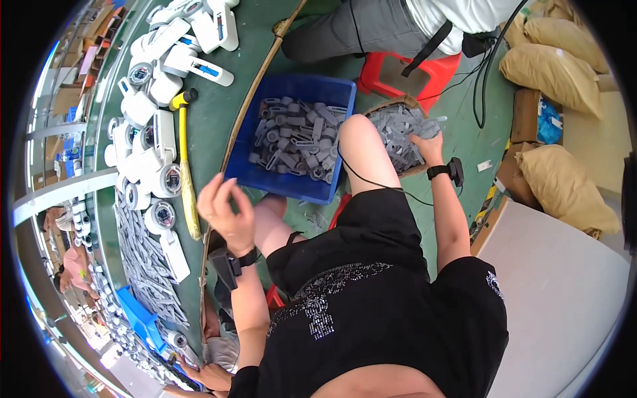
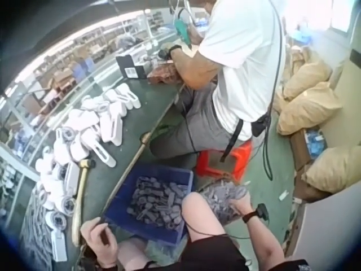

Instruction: Assembling small metal and plastic components using a hammer on a factory line.

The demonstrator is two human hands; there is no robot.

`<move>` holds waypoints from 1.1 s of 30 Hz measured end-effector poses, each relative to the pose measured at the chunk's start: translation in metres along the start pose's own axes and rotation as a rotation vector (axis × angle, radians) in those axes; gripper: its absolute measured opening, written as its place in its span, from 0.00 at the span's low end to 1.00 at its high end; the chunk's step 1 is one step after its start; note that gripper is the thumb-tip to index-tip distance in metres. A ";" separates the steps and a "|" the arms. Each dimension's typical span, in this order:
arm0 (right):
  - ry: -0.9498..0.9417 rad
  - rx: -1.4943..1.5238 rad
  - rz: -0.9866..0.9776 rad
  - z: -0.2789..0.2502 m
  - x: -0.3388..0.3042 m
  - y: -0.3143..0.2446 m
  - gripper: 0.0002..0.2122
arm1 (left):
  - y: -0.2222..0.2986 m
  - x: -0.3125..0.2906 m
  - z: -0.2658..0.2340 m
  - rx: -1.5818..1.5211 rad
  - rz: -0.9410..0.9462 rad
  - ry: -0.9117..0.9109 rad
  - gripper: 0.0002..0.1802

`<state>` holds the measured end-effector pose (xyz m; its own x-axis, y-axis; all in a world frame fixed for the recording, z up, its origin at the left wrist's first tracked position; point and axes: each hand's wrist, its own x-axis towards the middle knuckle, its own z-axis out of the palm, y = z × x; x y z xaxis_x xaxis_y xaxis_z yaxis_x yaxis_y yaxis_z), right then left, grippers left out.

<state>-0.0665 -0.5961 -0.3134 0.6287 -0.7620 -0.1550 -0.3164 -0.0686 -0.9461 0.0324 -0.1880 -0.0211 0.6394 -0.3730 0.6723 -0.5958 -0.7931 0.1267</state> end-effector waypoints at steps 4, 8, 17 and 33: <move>-0.061 0.156 -0.061 -0.018 -0.012 -0.072 0.16 | 0.047 -0.021 0.026 -0.603 -0.247 -0.309 0.17; -0.082 0.282 -0.053 -0.030 -0.035 -0.157 0.15 | 0.099 -0.033 0.092 -1.387 -0.961 -0.767 0.35; -0.422 0.504 -0.218 -0.014 -0.133 -0.325 0.21 | 0.145 0.012 0.102 -2.297 -1.107 -0.453 0.53; -1.405 0.512 -0.606 0.280 -0.326 -0.520 0.21 | -0.137 0.029 -0.182 -1.793 -0.838 0.804 0.11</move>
<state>0.0921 -0.1318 0.1494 0.7785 0.4785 0.4062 0.2857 0.3060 -0.9081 0.0445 -0.0026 0.1140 0.9270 0.3531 0.1266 -0.3632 0.7605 0.5383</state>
